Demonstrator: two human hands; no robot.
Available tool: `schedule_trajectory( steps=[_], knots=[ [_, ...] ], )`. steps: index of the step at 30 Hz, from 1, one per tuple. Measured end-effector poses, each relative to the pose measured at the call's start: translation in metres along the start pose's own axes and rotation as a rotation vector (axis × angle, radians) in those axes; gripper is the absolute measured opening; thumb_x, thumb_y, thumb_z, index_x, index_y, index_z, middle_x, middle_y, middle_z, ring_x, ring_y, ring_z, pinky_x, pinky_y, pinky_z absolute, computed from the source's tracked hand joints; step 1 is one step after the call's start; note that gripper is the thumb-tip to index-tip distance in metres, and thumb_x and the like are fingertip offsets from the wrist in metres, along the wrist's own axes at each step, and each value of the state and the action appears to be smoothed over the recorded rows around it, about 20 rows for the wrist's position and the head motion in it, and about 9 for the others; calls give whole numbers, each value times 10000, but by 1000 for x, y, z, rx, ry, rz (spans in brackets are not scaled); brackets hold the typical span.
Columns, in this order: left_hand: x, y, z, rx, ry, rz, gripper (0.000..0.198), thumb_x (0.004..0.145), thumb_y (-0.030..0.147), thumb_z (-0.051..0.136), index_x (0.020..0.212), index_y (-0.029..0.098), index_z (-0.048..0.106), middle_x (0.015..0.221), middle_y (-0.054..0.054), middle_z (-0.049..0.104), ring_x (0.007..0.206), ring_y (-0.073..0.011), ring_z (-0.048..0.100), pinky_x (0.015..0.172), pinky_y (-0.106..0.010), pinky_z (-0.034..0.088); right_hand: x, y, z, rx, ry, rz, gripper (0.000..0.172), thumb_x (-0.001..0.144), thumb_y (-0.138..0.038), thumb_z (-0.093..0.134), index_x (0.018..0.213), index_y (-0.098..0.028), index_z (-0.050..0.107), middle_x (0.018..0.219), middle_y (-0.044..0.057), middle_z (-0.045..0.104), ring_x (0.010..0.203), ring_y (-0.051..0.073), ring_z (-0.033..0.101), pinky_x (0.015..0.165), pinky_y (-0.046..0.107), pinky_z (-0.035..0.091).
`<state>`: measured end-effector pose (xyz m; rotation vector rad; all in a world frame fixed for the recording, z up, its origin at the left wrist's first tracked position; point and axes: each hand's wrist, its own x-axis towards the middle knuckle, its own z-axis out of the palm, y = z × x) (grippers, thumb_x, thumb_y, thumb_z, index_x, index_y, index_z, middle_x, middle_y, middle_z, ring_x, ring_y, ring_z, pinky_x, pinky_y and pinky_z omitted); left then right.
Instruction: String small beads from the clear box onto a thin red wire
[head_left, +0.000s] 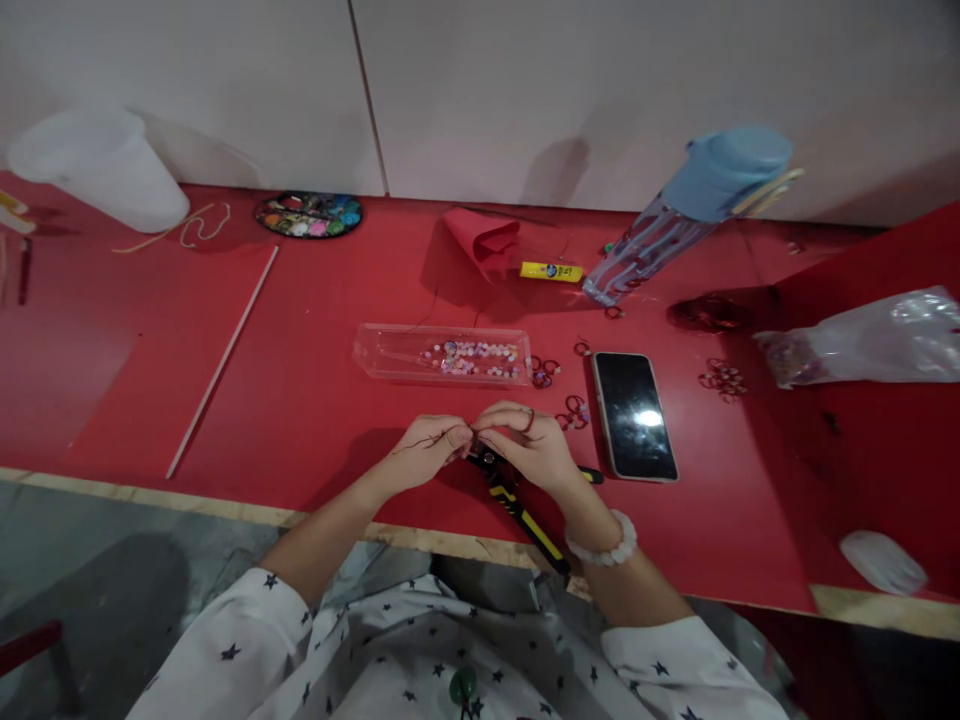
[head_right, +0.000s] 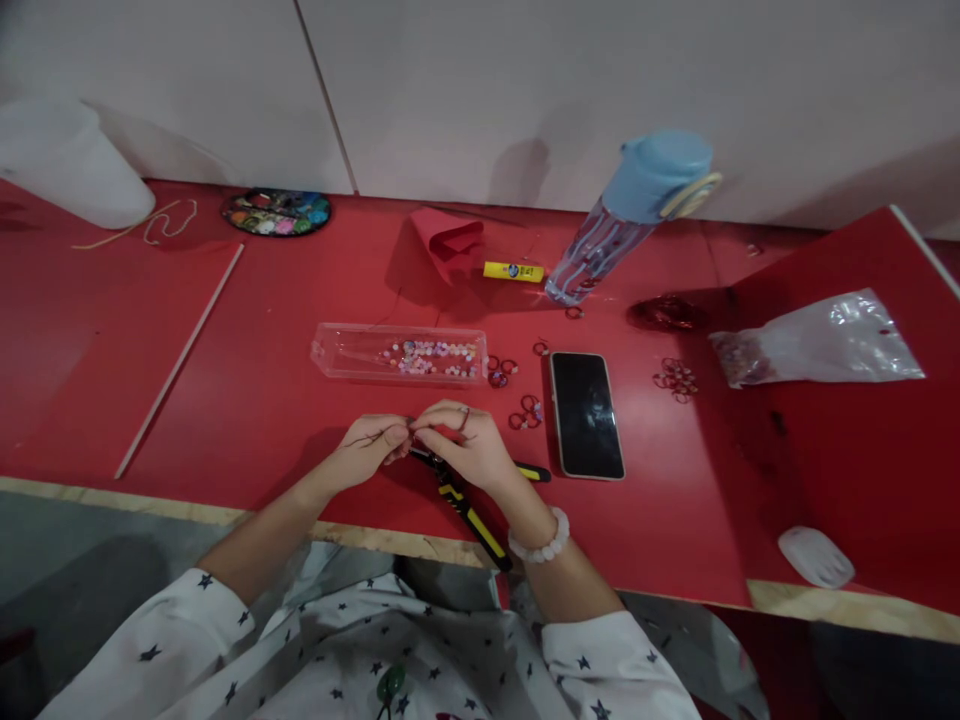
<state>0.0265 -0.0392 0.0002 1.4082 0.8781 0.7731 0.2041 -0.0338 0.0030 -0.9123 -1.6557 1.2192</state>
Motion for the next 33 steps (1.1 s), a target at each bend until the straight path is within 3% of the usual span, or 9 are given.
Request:
schedule_trajectory(
  steps=[9,18,22,27,33],
  knots=[
    [3,4,0,-36,-63,-60,609,780,743,427,566,173,426,499,57,360,480,-77,326,483,-221,295,-2,-7,5,-105,-8,-40,108,859,-252,554,795,-228,637,777,41,665,725,163,635,692,306,522],
    [3,2,4,-45,-90,-82,629,763,765,423,560,170,431,498,50,379,464,-72,329,463,-215,295,-3,3,9,78,-7,75,183,848,-364,576,752,-215,625,733,26,604,681,156,588,674,313,499],
    [3,3,5,-26,-48,-71,630,780,763,388,580,169,449,504,49,375,457,-74,329,453,-213,299,-3,2,8,161,16,87,226,834,-441,599,793,-221,633,773,31,605,718,162,594,693,319,507],
    [1,3,3,54,53,-5,594,811,711,415,595,162,479,565,30,426,556,-99,410,549,-223,360,-2,-4,7,157,34,27,260,782,-474,661,877,-233,634,844,41,612,781,174,605,747,333,519],
    [1,9,3,98,54,74,586,846,685,379,610,163,504,584,28,422,572,-107,418,588,-234,377,-3,-4,7,222,175,111,240,779,-460,674,723,-228,647,732,19,614,712,166,585,704,322,491]
  ],
)
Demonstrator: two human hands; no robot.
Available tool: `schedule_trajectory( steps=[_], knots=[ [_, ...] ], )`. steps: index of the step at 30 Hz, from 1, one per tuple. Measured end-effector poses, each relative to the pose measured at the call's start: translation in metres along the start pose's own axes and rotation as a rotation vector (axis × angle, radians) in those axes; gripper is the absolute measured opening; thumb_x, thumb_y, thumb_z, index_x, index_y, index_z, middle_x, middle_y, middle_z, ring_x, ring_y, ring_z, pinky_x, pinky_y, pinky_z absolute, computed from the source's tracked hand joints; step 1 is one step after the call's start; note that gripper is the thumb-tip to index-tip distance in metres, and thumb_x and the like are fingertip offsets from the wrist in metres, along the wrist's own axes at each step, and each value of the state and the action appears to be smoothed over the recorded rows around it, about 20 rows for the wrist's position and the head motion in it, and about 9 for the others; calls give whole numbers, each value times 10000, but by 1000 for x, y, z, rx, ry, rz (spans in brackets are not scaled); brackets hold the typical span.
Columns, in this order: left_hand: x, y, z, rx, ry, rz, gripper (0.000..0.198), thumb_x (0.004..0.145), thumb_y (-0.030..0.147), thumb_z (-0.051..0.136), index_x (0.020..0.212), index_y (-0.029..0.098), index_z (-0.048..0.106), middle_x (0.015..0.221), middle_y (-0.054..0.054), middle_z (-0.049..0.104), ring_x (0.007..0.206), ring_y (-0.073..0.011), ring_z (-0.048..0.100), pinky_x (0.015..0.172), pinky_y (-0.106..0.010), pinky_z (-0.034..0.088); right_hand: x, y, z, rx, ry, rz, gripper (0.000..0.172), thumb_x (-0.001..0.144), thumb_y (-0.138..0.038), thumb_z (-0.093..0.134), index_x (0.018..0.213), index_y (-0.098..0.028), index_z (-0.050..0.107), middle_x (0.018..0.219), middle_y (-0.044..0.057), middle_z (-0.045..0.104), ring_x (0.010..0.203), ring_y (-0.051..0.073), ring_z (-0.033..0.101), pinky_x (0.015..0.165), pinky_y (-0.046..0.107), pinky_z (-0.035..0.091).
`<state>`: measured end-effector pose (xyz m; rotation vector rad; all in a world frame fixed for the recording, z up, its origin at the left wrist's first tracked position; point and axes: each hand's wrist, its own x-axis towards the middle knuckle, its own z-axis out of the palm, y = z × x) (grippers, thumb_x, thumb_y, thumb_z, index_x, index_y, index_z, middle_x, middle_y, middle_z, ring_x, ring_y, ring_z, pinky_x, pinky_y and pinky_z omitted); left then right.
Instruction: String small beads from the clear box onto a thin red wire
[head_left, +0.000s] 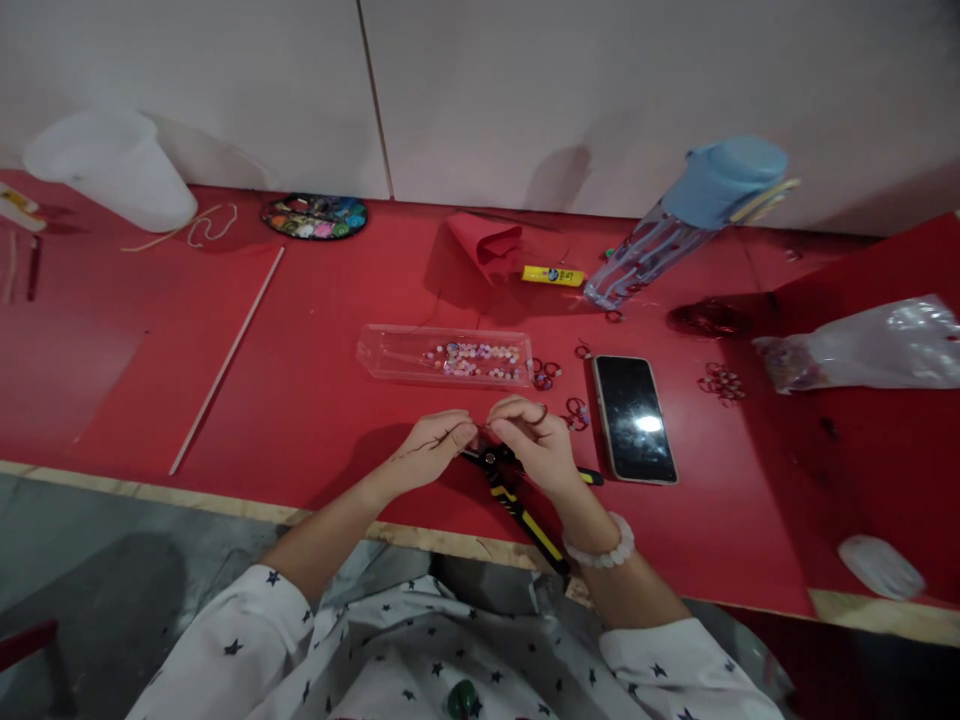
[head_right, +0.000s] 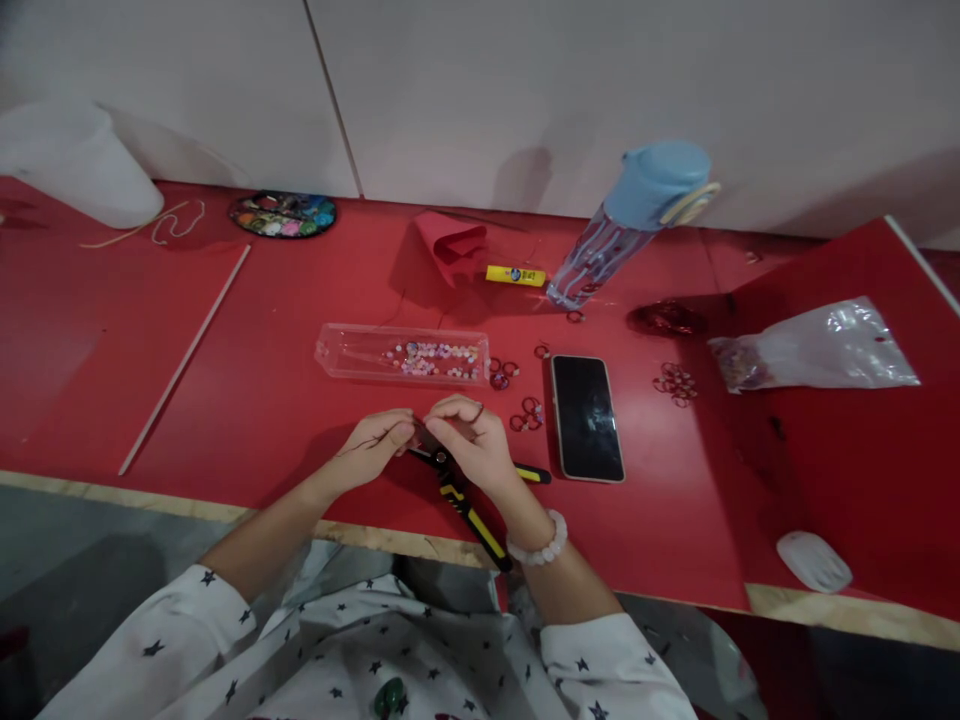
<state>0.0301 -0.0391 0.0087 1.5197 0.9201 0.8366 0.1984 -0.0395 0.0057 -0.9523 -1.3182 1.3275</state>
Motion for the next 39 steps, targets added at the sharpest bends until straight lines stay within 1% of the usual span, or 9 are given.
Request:
schedule_trajectory(
  steps=[2,5,11,17,28,32,35,37,39],
  knots=[
    [0,1,0,-11,-17,27,574,862,664,378,640,157,532,606,22,434,573,-106,423,591,-234,384,0,2,1,164,27,134,252,725,-451,729,671,-220,644,677,-3,603,650,143,561,657,291,474],
    [0,-1,1,-67,-46,67,534,883,615,404,679,147,560,637,11,455,578,-103,438,586,-231,392,2,4,4,410,4,341,286,630,-441,799,622,-208,633,601,-27,584,572,118,533,599,260,455],
    [0,-6,1,-196,-55,100,460,887,550,473,725,137,596,693,-14,514,582,-98,464,575,-230,410,5,8,6,530,-77,527,311,598,-433,803,590,-184,617,533,-19,582,514,113,540,535,247,454],
    [0,-6,0,-237,-90,110,465,876,551,491,730,127,614,694,-22,542,569,-90,477,582,-230,418,5,8,7,567,-83,599,331,543,-426,840,584,-175,628,512,-28,600,484,87,540,507,209,444],
    [1,-8,3,-183,-70,81,486,848,584,511,727,133,645,653,-7,526,523,-78,437,520,-213,387,5,4,5,512,-89,638,369,531,-441,832,535,-157,597,485,-20,573,399,69,460,387,199,380],
    [2,-8,5,-121,-33,61,522,838,618,497,714,133,647,632,-8,527,516,-82,429,504,-210,378,4,5,7,475,-67,594,381,557,-474,808,562,-168,582,496,-26,548,408,79,444,384,213,364],
    [3,-9,5,-77,38,35,529,849,619,475,690,137,623,562,16,484,490,-81,406,484,-203,360,3,8,8,433,24,497,320,610,-457,784,668,-194,613,553,-39,559,488,91,487,486,228,416],
    [3,-10,4,-60,84,26,526,869,607,449,671,143,597,532,32,449,475,-78,388,477,-198,349,2,8,7,299,137,318,236,663,-395,761,763,-221,639,674,-25,609,616,115,549,629,262,469],
    [2,-11,2,-43,118,23,525,878,601,432,655,148,576,525,38,433,473,-78,382,479,-198,346,0,6,5,6,237,30,127,731,-314,709,824,-241,662,821,11,646,799,161,589,793,331,474]
  ],
)
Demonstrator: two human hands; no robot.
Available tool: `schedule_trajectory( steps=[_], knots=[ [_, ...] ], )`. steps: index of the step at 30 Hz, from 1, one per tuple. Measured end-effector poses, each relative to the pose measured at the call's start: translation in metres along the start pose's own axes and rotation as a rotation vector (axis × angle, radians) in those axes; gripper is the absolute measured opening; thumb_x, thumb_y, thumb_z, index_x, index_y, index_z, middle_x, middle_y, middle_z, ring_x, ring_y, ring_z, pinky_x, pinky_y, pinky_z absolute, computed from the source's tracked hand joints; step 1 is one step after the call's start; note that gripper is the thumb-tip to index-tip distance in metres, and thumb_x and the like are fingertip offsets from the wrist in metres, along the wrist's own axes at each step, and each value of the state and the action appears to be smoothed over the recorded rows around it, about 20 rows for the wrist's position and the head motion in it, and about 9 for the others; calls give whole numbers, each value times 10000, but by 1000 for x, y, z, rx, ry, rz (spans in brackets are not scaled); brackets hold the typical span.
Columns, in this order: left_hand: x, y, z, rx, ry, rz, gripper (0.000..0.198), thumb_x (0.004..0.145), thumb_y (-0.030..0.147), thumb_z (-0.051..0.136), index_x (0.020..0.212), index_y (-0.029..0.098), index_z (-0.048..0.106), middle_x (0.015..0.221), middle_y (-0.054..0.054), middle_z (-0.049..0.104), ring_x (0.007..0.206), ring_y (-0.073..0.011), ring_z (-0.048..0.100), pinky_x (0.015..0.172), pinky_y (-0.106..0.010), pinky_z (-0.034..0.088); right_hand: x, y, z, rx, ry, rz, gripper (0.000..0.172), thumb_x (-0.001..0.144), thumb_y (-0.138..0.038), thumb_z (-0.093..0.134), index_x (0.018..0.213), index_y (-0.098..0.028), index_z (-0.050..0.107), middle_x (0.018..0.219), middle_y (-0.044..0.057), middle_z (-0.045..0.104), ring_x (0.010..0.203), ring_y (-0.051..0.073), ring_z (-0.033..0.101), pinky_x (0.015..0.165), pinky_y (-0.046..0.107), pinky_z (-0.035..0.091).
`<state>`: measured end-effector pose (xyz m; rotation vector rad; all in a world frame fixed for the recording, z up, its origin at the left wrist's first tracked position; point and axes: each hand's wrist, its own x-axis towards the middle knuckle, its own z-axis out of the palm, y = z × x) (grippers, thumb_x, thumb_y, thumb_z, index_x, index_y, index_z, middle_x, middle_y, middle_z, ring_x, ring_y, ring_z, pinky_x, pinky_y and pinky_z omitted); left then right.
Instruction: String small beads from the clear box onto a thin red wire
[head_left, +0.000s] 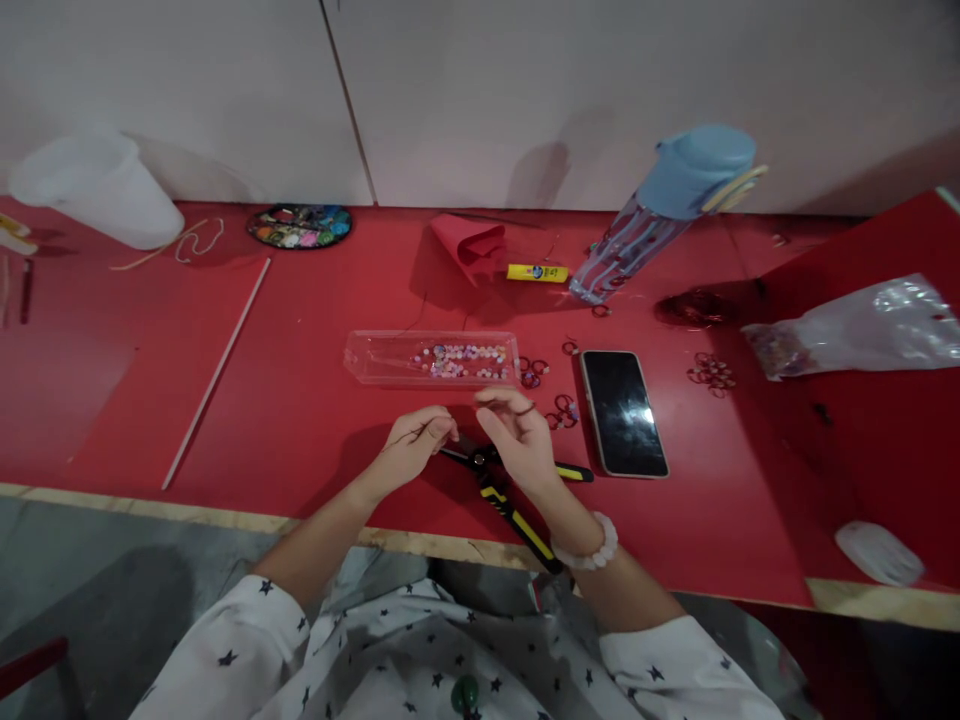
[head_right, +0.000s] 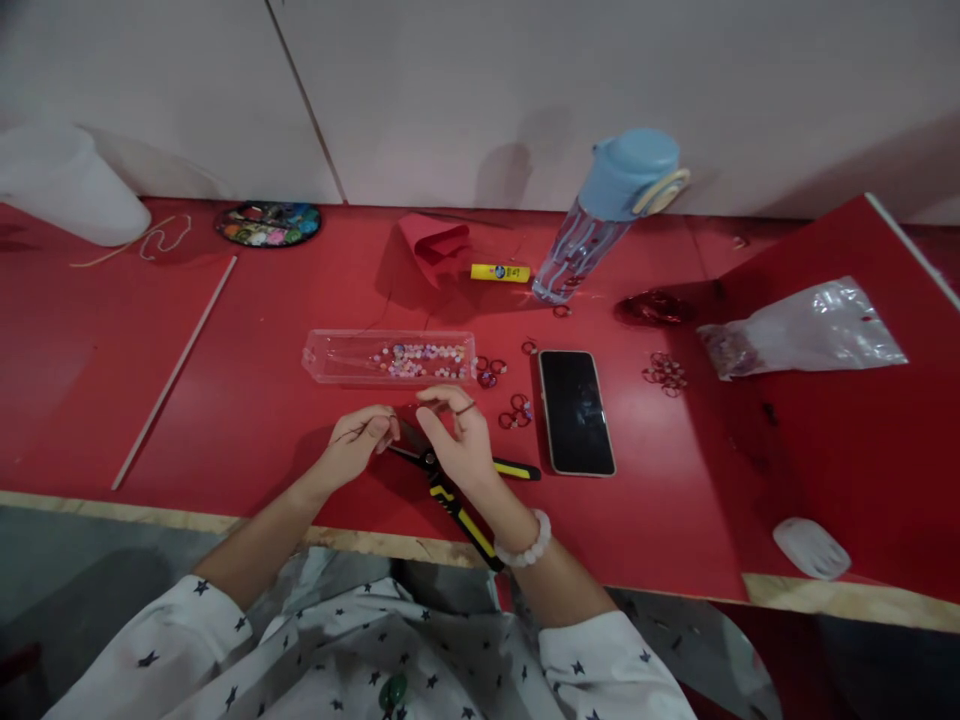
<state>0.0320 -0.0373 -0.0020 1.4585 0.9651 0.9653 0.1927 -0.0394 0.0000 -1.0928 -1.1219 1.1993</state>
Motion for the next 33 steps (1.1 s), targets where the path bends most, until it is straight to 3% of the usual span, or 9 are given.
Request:
schedule_trajectory(
  steps=[2,5,8,13,19,22,24,28,33],
  knots=[
    [0,1,-1,20,21,5,532,876,609,427,639,152,563,526,38,433,481,-81,389,490,-200,352,-1,-2,-2,-302,35,-331,66,788,-250,645,844,-251,680,899,39,656,917,200,582,877,397,450],
    [-1,4,-1,47,26,23,540,870,620,424,621,157,547,545,31,457,506,-87,409,525,-203,373,-3,-4,-3,-544,-13,-607,118,818,-194,614,889,-257,684,887,46,668,920,214,571,859,415,458],
    [-1,7,-1,69,21,42,541,875,618,414,605,162,520,558,28,471,519,-91,417,545,-206,384,-3,-3,-1,-590,-58,-687,149,831,-176,601,942,-249,667,851,48,673,867,208,582,791,393,486],
    [-1,7,-2,107,12,79,519,890,589,413,597,167,488,563,31,459,526,-93,411,543,-206,375,-4,-1,4,-551,-79,-648,114,823,-171,615,916,-230,644,796,44,675,783,190,603,715,361,506],
    [-1,-1,-1,173,28,152,521,903,586,385,613,169,502,580,27,457,539,-100,413,537,-213,353,-7,0,7,-449,-93,-466,70,802,-161,610,802,-223,642,724,21,670,705,164,612,671,315,503],
    [-1,-5,-1,216,48,192,519,906,576,391,608,172,518,569,27,443,530,-103,398,538,-220,336,-7,-1,9,-342,-97,-270,73,775,-187,613,718,-220,644,695,10,646,693,158,592,687,310,485],
    [-1,-6,-2,243,66,210,513,902,573,406,605,174,531,564,27,436,529,-106,391,544,-226,329,-7,-3,10,-186,-122,-60,65,726,-224,663,670,-212,633,682,-1,610,683,144,557,677,291,462],
    [-1,-5,-3,266,82,220,477,914,529,422,621,179,560,573,20,455,535,-112,406,551,-229,340,-5,-4,11,107,-250,305,249,668,-405,730,671,-197,594,577,-49,476,504,86,408,470,226,338],
    [-1,-1,-2,240,87,202,488,905,551,417,624,179,562,581,13,488,548,-114,444,554,-224,373,-4,0,11,232,-364,438,416,646,-576,703,691,-198,535,473,-98,320,400,55,241,385,205,200]
  ],
)
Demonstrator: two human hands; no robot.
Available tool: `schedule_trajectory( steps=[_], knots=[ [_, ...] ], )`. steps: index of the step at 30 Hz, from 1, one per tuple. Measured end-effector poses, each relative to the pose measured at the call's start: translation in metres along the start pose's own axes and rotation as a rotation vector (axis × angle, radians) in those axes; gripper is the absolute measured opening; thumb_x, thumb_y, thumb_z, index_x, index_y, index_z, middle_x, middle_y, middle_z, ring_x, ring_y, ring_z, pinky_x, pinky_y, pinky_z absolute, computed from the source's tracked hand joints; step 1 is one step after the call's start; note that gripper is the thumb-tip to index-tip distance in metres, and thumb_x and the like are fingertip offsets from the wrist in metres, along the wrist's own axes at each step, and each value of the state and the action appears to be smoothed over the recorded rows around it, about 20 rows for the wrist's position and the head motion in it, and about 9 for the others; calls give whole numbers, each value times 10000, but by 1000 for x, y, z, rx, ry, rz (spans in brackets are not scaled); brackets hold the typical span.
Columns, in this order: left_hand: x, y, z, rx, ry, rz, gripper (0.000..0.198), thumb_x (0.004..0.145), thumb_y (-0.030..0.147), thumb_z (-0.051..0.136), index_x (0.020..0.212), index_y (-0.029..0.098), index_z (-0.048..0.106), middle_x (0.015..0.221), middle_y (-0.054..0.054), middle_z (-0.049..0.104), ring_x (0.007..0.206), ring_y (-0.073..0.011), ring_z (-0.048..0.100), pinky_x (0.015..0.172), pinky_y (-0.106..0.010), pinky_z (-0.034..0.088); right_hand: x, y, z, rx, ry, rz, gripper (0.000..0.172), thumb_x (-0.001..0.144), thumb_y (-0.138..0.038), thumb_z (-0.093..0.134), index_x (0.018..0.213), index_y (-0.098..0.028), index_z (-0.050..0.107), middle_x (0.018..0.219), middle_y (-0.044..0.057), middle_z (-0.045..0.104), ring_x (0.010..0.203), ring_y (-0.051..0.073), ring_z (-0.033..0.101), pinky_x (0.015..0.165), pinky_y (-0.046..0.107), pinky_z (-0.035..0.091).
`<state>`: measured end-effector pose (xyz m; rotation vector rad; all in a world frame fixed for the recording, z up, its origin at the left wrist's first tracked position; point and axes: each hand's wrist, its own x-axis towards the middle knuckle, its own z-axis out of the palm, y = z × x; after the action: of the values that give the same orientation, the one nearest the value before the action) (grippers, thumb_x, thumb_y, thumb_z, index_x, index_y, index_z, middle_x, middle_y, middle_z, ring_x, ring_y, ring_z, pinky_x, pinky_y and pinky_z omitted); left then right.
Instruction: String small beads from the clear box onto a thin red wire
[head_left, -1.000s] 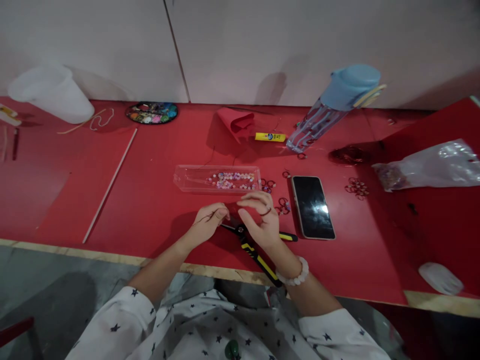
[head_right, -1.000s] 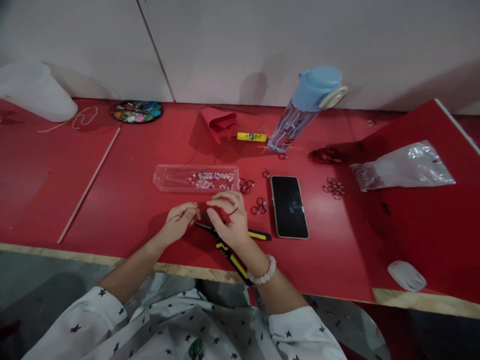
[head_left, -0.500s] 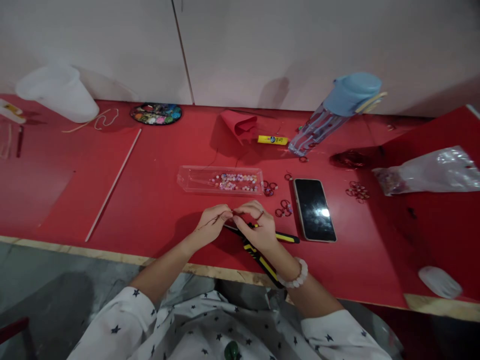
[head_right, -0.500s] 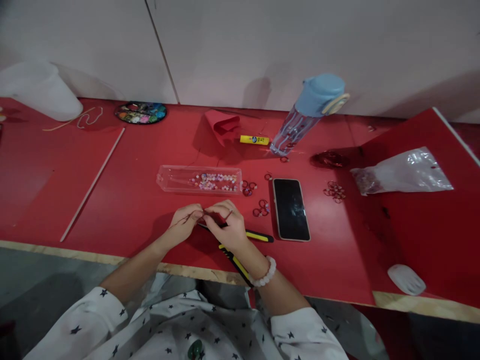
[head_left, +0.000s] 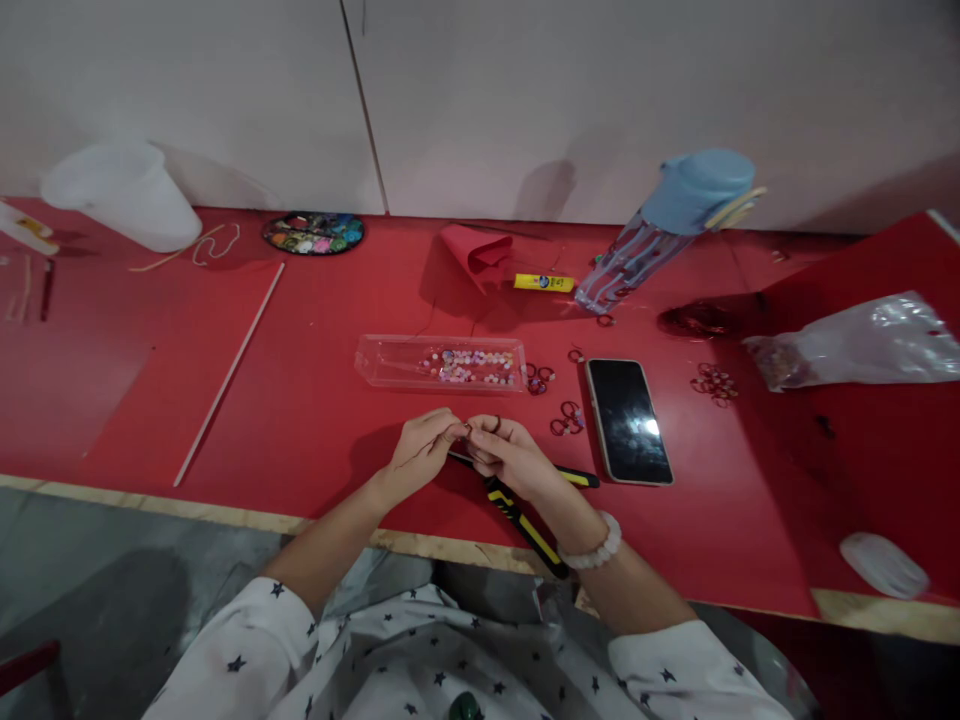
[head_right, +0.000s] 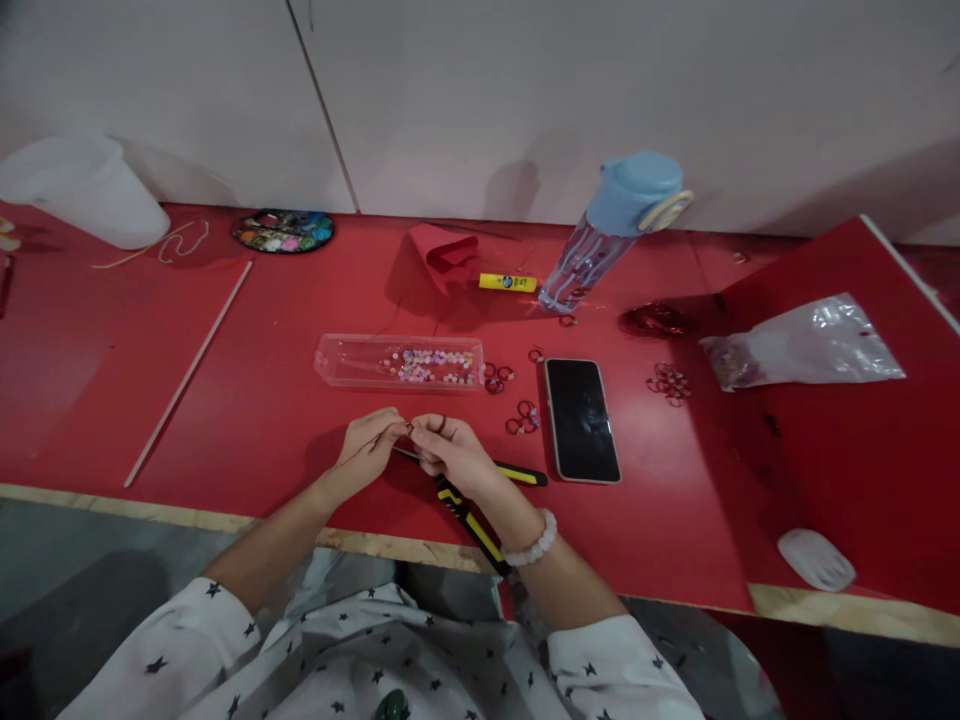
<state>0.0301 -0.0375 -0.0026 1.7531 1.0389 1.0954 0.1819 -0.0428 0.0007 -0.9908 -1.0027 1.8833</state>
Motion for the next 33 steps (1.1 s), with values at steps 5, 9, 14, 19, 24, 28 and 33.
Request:
schedule_trajectory(
  steps=[5,9,14,19,24,28,33],
  knots=[
    [0,6,-1,-34,18,-65,485,884,557,452,605,173,554,572,15,493,543,-109,443,555,-223,385,2,5,-1,27,13,-35,431,623,-580,729,727,-200,553,515,-89,355,419,53,249,401,205,200],
    [0,7,-1,-82,43,-141,505,877,579,439,597,170,532,534,30,463,496,-96,406,514,-218,365,1,1,-5,-53,62,-159,346,659,-487,748,805,-204,614,651,-44,498,544,89,433,498,225,351],
    [-1,1,0,-163,90,-232,524,858,622,437,608,168,513,511,43,427,462,-83,375,460,-208,325,-1,-5,-9,-474,77,-435,98,774,-297,663,768,-201,644,749,9,605,716,147,582,710,302,476],
    [-1,-2,1,-242,91,-277,534,836,649,457,619,165,518,507,42,433,456,-78,377,458,-208,333,-1,-1,-11,-695,178,-509,77,815,-256,608,845,-214,665,797,38,682,741,172,638,724,321,522],
    [0,0,2,-299,41,-294,568,793,691,484,587,162,510,489,43,433,433,-70,369,438,-206,332,1,2,-14,-810,169,-591,94,846,-225,573,844,-229,667,800,38,692,747,176,649,721,316,532],
    [1,2,3,-317,3,-297,583,774,712,486,584,161,503,495,42,438,427,-66,365,424,-204,325,1,4,-13,-880,179,-689,110,860,-182,533,826,-225,629,763,38,660,748,177,627,698,309,524],
    [1,1,5,-298,-23,-291,584,792,713,453,575,171,461,488,55,390,430,-67,340,423,-201,312,-1,8,-5,-908,220,-836,102,865,-154,510,816,-221,569,714,25,621,696,162,593,641,291,502]
  ],
)
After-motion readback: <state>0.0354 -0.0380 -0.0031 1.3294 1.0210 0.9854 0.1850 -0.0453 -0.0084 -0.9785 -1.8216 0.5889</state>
